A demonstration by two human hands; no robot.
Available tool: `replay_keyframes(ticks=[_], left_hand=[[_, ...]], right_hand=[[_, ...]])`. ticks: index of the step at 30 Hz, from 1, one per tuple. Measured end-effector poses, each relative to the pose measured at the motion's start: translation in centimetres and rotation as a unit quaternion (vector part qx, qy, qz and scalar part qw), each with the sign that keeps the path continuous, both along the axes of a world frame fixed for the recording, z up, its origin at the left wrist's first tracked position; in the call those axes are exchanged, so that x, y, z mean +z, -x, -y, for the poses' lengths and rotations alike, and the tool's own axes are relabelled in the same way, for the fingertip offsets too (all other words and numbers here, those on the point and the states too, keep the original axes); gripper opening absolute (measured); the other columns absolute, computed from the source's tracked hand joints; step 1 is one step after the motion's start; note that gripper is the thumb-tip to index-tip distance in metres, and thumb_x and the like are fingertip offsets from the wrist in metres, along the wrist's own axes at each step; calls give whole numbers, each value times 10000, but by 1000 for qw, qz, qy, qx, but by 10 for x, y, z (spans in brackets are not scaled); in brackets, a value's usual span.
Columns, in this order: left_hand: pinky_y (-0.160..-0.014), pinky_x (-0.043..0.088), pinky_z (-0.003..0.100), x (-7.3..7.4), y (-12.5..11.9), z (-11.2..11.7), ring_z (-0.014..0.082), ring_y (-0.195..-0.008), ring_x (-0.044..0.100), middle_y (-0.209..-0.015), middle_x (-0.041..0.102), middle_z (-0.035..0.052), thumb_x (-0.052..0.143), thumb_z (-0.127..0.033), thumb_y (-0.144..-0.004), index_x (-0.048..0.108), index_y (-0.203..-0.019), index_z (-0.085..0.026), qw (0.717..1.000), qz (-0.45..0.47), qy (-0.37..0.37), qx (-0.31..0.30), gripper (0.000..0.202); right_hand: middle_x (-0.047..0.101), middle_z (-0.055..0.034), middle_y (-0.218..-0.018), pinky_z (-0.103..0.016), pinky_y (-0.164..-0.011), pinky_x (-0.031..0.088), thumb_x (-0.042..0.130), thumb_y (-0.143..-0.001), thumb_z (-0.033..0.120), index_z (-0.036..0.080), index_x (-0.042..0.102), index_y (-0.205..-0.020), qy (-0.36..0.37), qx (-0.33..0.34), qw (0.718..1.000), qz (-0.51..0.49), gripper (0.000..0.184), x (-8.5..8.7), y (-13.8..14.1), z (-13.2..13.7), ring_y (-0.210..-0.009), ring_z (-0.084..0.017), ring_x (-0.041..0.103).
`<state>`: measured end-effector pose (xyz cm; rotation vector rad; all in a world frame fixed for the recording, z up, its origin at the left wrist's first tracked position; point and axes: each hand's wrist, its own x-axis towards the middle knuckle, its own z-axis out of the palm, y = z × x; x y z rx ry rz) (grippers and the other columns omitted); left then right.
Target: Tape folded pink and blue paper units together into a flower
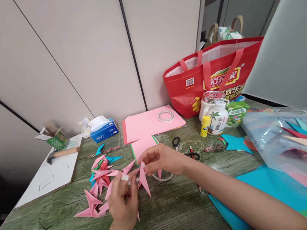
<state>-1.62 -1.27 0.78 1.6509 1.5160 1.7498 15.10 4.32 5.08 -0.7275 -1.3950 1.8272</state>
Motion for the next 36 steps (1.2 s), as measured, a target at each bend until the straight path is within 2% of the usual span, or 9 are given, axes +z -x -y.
replay_keyframes(ticks=[2, 5, 8, 13, 16, 19, 23, 30, 36], left_hand=[[-450, 471, 209, -2, -1, -1, 112, -443, 605, -676, 697, 15, 635, -255, -724, 417, -1152, -178, 999, -10, -35, -23, 486], [-430, 454, 185, -4, -1, 0, 68, -410, 567, -858, 703, 67, 536, -153, -801, 259, -1293, -227, 992, -34, -94, -78, 569], [-445, 456, 206, -5, 3, 3, 66, -392, 548, -971, 698, 113, 481, -103, -824, 140, -1351, -272, 972, -139, -121, -149, 651], [-621, 501, 300, -10, 12, 2, 160, -604, 655, -856, 729, 67, 497, -170, -820, 198, -1355, -250, 922, -302, -102, -219, 618], [-605, 501, 301, -14, 13, 1, 184, -626, 655, -841, 724, 74, 490, -254, -820, 360, -1293, -221, 923, -315, -28, -220, 492], [-583, 495, 294, -17, 13, 1, 167, -555, 625, -812, 717, 60, 477, -292, -820, 415, -1248, -223, 929, -308, 3, -207, 438], [-551, 475, 280, -20, 11, 3, 120, -419, 544, -789, 708, 37, 448, -282, -842, 344, -1262, -211, 941, -283, 16, -185, 439], [-548, 455, 278, -17, 9, 3, 93, -371, 516, -790, 694, 1, 433, -230, -852, 257, -1250, -223, 942, -272, 3, -198, 436], [-570, 451, 280, -16, 11, 2, 94, -415, 531, -799, 675, -8, 430, -200, -847, 209, -1267, -236, 944, -267, 3, -194, 476]], right_hand=[[560, 59, -553, -246, -598, 471, 718, -547, 214, 141, 657, -792, 21, 8, 1000, -15, 263, 1, -1, 0, -525, -76, 541], [558, 58, -559, -243, -598, 473, 705, -548, 193, 143, 658, -793, 15, 2, 1000, -9, 254, -2, -1, -2, -536, -76, 539], [564, 52, -572, -236, -592, 467, 657, -572, 153, 139, 656, -791, -27, -12, 999, 23, 219, -6, 0, -5, -547, -78, 535], [568, 42, -587, -194, -518, 402, 596, -590, 114, 122, 667, -803, -82, 7, 993, 83, 224, -11, -2, -8, -522, -68, 499], [551, 49, -563, -181, -489, 367, 595, -572, 94, 119, 682, -794, -97, 20, 988, 120, 240, -14, -2, -8, -499, -58, 456], [557, 49, -549, -181, -487, 360, 597, -574, 96, 124, 691, -788, -119, 19, 982, 145, 235, -16, -2, -8, -496, -62, 446], [585, 40, -561, -180, -493, 386, 558, -576, 65, 130, 684, -742, -116, 23, 983, 142, 218, -15, -1, -7, -504, -70, 486], [622, 17, -605, -215, -522, 473, 566, -617, 140, 130, 663, -716, -62, 26, 993, 102, 139, -19, 2, -7, -540, -109, 591], [593, 23, -533, -157, -438, 419, 530, -629, 106, 117, 666, -683, -105, 0, 986, 126, 147, -21, 3, -8, -472, -76, 532]])
